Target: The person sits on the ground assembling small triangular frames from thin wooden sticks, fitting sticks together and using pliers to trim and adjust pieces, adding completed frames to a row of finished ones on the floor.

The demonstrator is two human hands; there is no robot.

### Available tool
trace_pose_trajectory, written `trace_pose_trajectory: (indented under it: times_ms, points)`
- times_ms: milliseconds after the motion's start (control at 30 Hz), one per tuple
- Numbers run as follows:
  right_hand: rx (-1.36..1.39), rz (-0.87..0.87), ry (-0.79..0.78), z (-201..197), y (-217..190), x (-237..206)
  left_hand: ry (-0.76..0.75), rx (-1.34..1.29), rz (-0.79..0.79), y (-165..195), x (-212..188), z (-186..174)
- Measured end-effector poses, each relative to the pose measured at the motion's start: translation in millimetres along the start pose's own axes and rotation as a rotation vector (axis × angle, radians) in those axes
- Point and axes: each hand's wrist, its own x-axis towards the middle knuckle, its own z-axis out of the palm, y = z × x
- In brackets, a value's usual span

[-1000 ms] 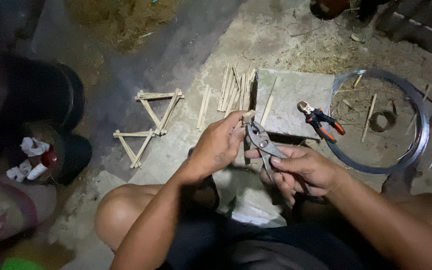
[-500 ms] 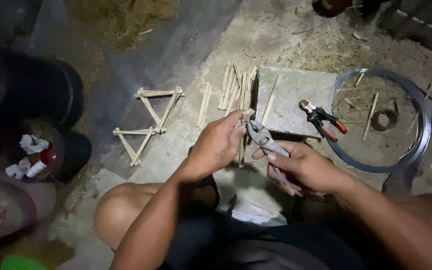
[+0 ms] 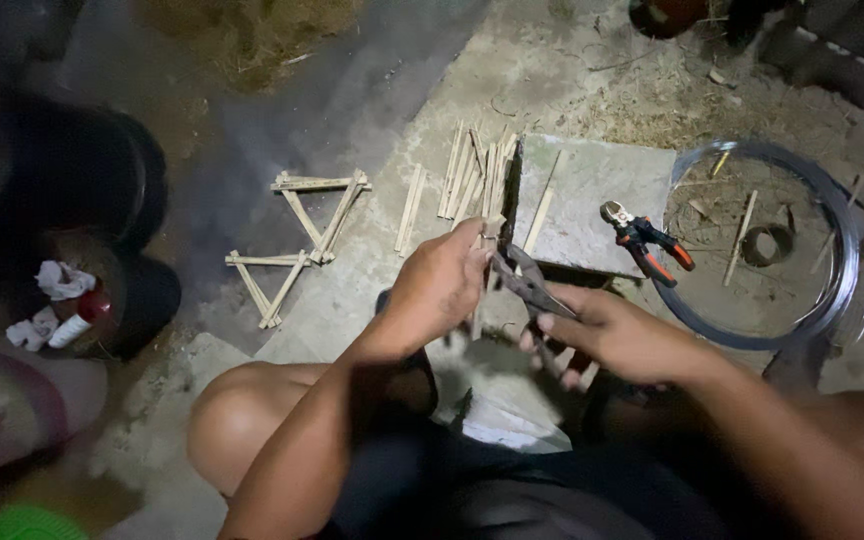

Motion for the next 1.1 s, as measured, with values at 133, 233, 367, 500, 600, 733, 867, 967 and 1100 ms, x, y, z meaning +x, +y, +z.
trace_pose_trajectory:
  times_ms: [133, 233, 367, 500, 600, 733, 867, 967, 1100]
  points:
    - [0.639, 0.271, -0.149, -8, 2, -6, -0.016, -0.128, -0.065, 9, -1, -11]
    - [0.621, 0.292, -0.131, -7, 1, -6, -0.039, -0.188, -0.071, 10, -1, -12]
    - [0.353, 0.232, -0.091, -6, 0, -4, -0.115, -0.311, -0.141, 4, 4, -5]
    - [0.092, 0.272, -0.021, -7, -3, -5, -0.183, -0.357, -0.124, -8, 6, -3]
    - [-0.171, 0.186, 0.045, -5, -8, -6, -0.215, -0.369, -0.148, -10, 6, 0]
    - [-0.302, 0.304, 0.072, -2, -19, -6, -0.224, -0.332, -0.152, -6, 4, 2]
    - [-0.272, 0.357, 0.091, -1, -26, -5, -0.182, -0.079, -0.120, 1, 3, -1]
    - [-0.263, 0.331, 0.129, -1, -26, -6, -0.144, -0.058, -0.052, 5, 1, -3]
    - [-0.239, 0.280, 0.103, -3, -19, -6, -0.136, -0.140, -0.017, 5, -1, -4]
